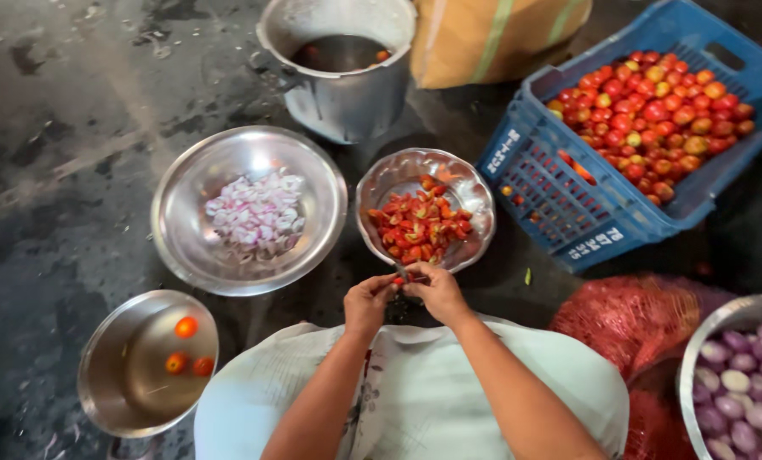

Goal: The person sits on the floor and peels small tomatoes by hand, removing the skin and placing the peeled pieces into a metal bowl. The person repeatedly picks tomatoes from a water-filled bowl, peels them, and discards the skins.

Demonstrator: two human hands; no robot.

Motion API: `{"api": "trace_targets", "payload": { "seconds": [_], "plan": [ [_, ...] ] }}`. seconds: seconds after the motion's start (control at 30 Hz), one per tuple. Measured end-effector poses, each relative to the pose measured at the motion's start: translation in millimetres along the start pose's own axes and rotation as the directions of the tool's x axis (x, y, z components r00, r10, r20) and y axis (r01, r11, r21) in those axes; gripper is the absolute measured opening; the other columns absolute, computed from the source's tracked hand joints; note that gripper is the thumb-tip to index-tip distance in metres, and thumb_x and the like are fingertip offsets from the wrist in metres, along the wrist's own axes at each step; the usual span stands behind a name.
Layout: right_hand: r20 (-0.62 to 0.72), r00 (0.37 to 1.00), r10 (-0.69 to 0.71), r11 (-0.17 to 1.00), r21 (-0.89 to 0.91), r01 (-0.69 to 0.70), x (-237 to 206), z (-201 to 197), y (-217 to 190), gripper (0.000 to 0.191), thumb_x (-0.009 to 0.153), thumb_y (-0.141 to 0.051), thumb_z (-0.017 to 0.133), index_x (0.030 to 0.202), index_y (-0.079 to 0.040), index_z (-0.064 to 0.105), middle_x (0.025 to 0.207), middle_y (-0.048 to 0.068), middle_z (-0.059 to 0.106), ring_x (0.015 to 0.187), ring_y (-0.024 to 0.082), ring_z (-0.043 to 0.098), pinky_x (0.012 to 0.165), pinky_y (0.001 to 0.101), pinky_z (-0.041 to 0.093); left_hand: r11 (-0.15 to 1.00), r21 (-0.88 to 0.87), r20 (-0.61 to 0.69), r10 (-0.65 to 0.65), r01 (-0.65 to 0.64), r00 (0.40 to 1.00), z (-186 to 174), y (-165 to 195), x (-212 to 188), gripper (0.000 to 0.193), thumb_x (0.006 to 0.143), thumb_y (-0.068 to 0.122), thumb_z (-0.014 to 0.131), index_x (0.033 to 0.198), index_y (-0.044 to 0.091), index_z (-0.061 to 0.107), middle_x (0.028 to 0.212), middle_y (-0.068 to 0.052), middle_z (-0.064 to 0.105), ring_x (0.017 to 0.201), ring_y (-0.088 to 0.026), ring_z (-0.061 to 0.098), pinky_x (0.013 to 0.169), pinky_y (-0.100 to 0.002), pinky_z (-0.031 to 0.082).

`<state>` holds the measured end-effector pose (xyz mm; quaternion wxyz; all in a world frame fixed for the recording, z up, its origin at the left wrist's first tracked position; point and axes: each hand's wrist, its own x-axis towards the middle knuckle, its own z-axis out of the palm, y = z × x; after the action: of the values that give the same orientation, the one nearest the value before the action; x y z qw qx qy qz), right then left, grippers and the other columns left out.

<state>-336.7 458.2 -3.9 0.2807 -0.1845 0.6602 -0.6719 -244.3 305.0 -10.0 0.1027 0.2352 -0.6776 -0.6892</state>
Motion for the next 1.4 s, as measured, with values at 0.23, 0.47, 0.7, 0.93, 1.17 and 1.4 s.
{"api": "trace_targets", "payload": {
  "seconds": [0.23, 0.47, 0.7, 0.93, 1.17, 1.4],
  "plan": [
    [-0.098, 0.981, 0.168, 0.984, 0.079, -0.161, 20, 5, 35, 0.019, 0.091, 0.004, 0.067, 0.109, -0.001, 0.07, 0.093, 0.004, 0.071, 0.08, 0.011, 0.068, 0.073, 0.0262, 0.058, 0.955, -0.114, -0.059, -0.282, 0.274, 0.958, 11, -37, 15, 0.018, 0.088, 0.012, 0.077, 0.106, 0.007, 0.082, 0.073, 0.001, 0.07, 0.06, -0.006, 0.056, 0.053, -0.023, 0.045],
    [-0.126, 0.992, 0.001, 0.978, 0.209, 0.026, 29, 11, 20, 0.033, 0.083, 0.009, 0.065, 0.114, -0.001, 0.072, 0.097, 0.002, 0.073, 0.086, 0.012, 0.069, 0.077, 0.0266, 0.058, 0.957, -0.173, -0.03, -0.241, 0.233, 0.97, 10, -34, 34, 0.019, 0.091, 0.014, 0.077, 0.106, 0.002, 0.08, 0.075, 0.0, 0.068, 0.06, -0.007, 0.057, 0.052, -0.023, 0.047],
    [-0.149, 0.774, -0.615, 0.619, -0.699, 0.357, 38, -23, -84, 0.055, 0.074, 0.003, 0.076, 0.127, 0.006, 0.064, 0.125, 0.025, 0.065, 0.112, 0.036, 0.064, 0.093, 0.0388, 0.052, 0.978, 0.14, 0.105, 0.142, -0.156, 0.984, 0, 56, 78, 0.043, 0.085, 0.009, 0.075, 0.127, 0.005, 0.067, 0.093, 0.001, 0.071, 0.08, -0.01, 0.066, 0.069, -0.027, 0.054],
    [-0.103, 0.995, -0.003, 0.94, -0.34, -0.032, -3, -24, -53, 0.03, 0.084, -0.005, 0.076, 0.113, 0.0, 0.073, 0.101, 0.009, 0.076, 0.087, 0.015, 0.069, 0.078, 0.0299, 0.058, 0.907, 0.349, 0.054, 0.231, -0.235, 0.971, -13, 29, 58, 0.016, 0.101, 0.003, 0.052, 0.113, 0.002, 0.063, 0.09, -0.014, 0.069, 0.085, -0.025, 0.066, 0.081, -0.038, 0.053],
    [-0.044, 0.952, 0.304, 0.95, -0.065, -0.306, -24, 12, 16, 0.024, 0.088, -0.011, 0.077, 0.11, -0.002, 0.072, 0.094, 0.003, 0.075, 0.079, 0.009, 0.069, 0.068, 0.0265, 0.059, 0.837, 0.464, 0.162, 0.24, -0.289, 0.957, -12, -41, -3, 0.041, 0.083, -0.001, 0.065, 0.123, 0.004, 0.063, 0.105, -0.016, 0.072, 0.096, -0.032, 0.069, 0.085, -0.04, 0.054],
    [-0.069, 0.98, 0.185, 0.98, 0.089, -0.179, -16, 5, 38, 0.019, 0.092, -0.002, 0.07, 0.11, 0.003, 0.073, 0.098, 0.009, 0.076, 0.085, 0.013, 0.074, 0.074, 0.0274, 0.062, 0.959, 0.284, 0.101, 0.0, -0.029, 0.995, -13, -11, -11, 0.037, 0.082, 0.007, 0.079, 0.119, 0.005, 0.072, 0.104, -0.008, 0.079, 0.092, -0.016, 0.074, 0.084, -0.03, 0.058]
  ]
}}
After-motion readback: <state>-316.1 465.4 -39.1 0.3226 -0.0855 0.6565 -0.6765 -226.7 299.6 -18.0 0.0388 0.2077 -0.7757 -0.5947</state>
